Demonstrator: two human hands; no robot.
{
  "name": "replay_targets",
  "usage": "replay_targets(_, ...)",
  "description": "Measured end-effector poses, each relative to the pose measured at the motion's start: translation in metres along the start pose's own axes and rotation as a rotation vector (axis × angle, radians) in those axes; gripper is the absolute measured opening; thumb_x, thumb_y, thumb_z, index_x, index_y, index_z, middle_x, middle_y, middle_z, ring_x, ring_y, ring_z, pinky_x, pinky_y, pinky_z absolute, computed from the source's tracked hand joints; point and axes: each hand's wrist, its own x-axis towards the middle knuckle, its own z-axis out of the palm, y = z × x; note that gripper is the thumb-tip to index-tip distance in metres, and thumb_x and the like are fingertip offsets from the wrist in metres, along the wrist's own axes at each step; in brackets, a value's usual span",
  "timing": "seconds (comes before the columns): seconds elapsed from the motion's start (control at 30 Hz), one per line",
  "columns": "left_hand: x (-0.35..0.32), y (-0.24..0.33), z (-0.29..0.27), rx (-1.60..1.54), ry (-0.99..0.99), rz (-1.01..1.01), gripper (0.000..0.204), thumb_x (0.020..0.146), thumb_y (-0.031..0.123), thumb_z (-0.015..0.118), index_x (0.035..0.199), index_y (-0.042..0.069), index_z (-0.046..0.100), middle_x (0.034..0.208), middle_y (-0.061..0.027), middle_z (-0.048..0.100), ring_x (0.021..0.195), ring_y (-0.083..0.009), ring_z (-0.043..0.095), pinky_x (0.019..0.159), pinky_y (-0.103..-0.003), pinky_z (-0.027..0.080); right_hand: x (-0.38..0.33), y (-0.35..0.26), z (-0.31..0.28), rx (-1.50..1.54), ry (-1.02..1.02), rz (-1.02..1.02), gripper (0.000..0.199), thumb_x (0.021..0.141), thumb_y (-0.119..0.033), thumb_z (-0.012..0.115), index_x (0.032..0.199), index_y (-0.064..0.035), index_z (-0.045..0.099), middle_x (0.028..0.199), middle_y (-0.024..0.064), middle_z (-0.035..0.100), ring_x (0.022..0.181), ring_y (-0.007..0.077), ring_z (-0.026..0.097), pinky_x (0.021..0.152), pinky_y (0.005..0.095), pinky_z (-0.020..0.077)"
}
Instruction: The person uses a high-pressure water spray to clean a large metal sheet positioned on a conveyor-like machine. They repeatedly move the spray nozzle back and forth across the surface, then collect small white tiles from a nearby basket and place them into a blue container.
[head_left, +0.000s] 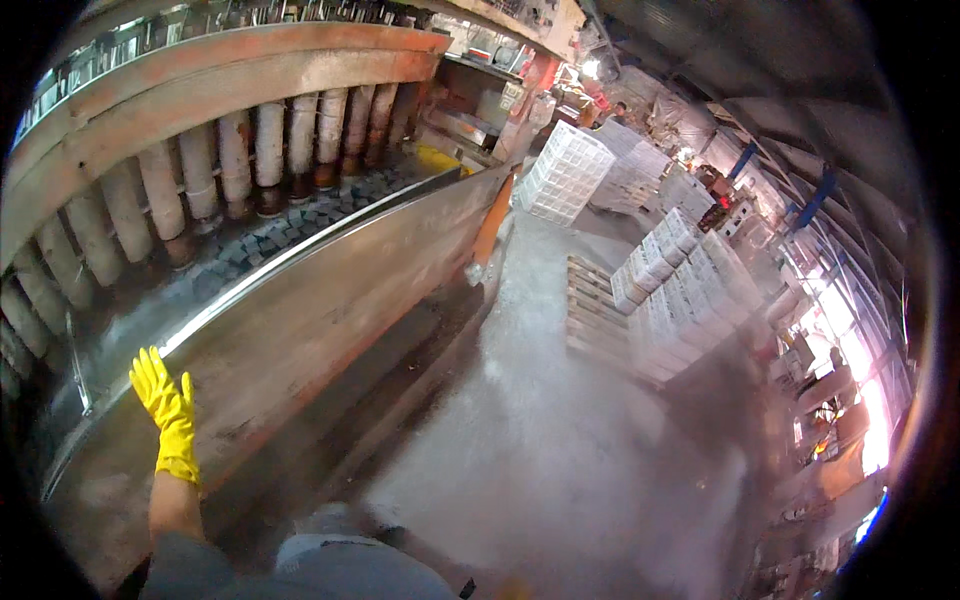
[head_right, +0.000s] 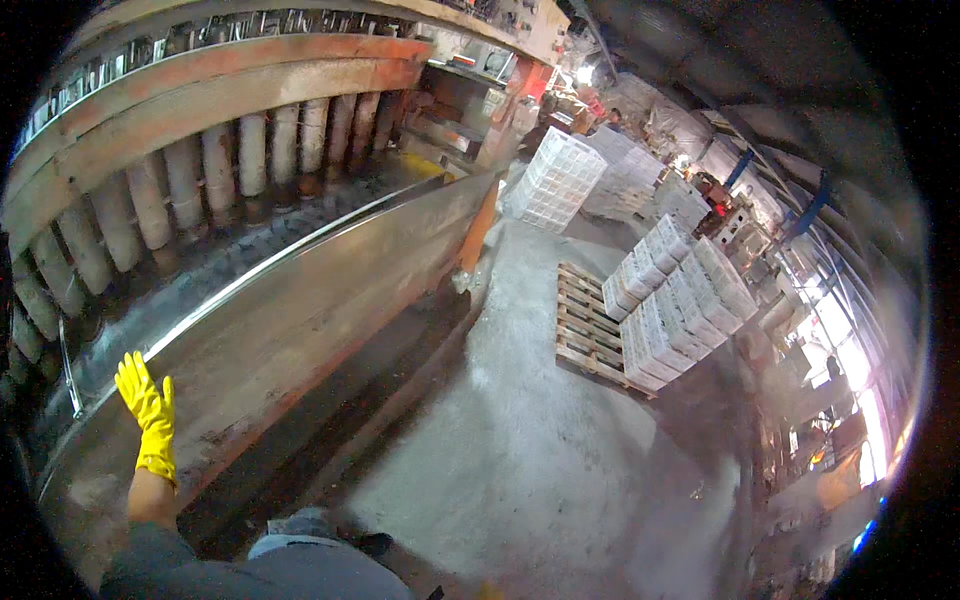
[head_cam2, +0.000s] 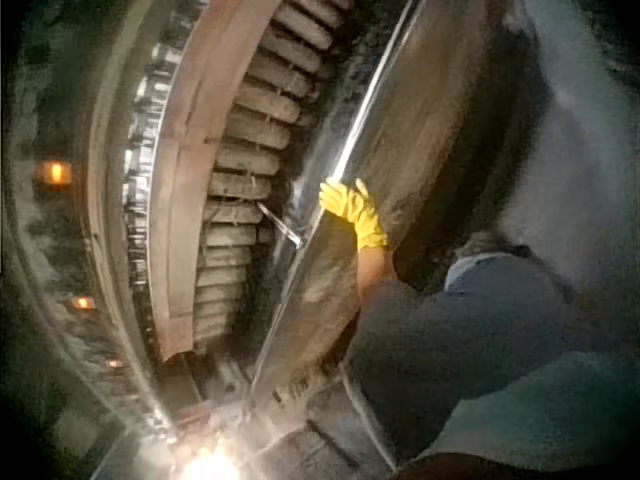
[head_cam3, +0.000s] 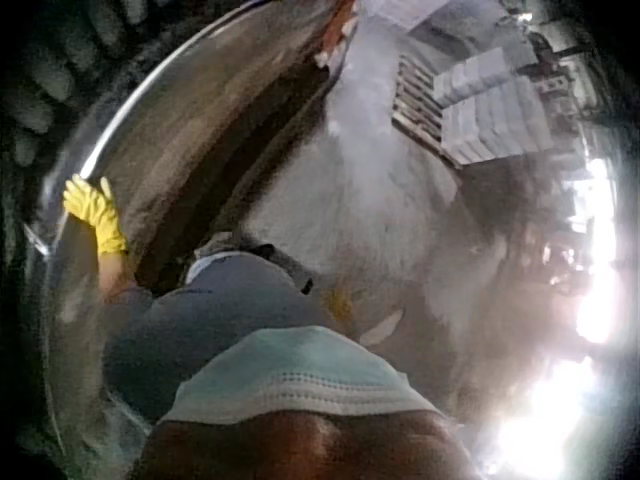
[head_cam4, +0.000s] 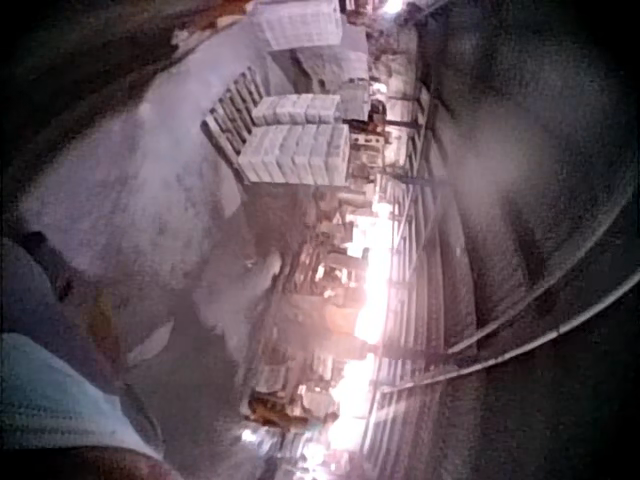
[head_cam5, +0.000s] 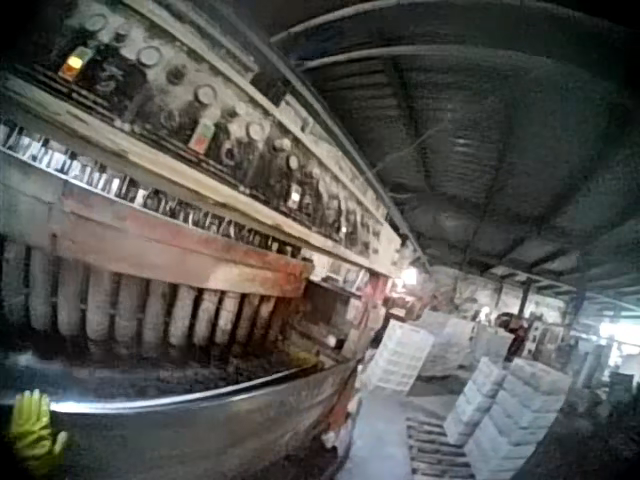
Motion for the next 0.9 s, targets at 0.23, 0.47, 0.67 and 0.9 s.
replay_targets(0.23,0.048,0.117,0.054,0.026,0.055,0.005,0.085,0.088,0.036,0.077,0.157,0.005,0.038,0.160,-0.0210,0.040,0.150,-0.0405,0.033,0.127,-0.055,0.015,0.163,-0.057,-0.071,0.087,0.000,-0.263,0.048,0.099,-0.035,0.067,0.136,-0.0048,0.061,0.124,0.0137,0.067,0.113,0.0276,0.064,0.096,0.0405,0.0499)
replay_targets(0.47,0.104,0.240,0.116,0.056,0.000,-0.073,0.075,0.089,0.037,0.075,0.152,0.008,0.047,0.151,-0.0173,0.053,0.142,-0.0402,0.045,0.125,-0.058,0.018,0.267,-0.061,-0.051,-0.032,-0.138,-0.024,0.047,0.099,-0.035,0.067,0.135,-0.0051,0.061,0.122,0.0136,0.068,0.111,0.0275,0.064,0.094,0.0410,0.0503)
replay_targets(0.67,0.159,0.374,0.171,-0.086,0.094,0.085,0.078,0.076,0.032,0.082,0.144,0.005,0.055,0.145,-0.0166,0.058,0.139,-0.0387,0.049,0.124,-0.060,0.023,0.360,-0.074,-0.074,-0.093,-0.139,0.185,0.046,0.099,-0.034,0.067,0.134,-0.0053,0.061,0.120,0.0134,0.068,0.109,0.0274,0.064,0.092,0.0414,0.0507)
replay_targets(0.9,0.238,0.615,0.252,-0.321,0.021,0.170,0.078,0.072,0.029,0.084,0.140,0.003,0.058,0.138,-0.0214,0.060,0.130,-0.0434,0.052,0.119,-0.062,0.028,0.478,-0.094,-0.131,-0.066,-0.076,0.217,0.045,0.098,-0.034,0.068,0.133,-0.0055,0.062,0.117,0.0133,0.068,0.107,0.0272,0.065,0.090,0.0419,0.0511)
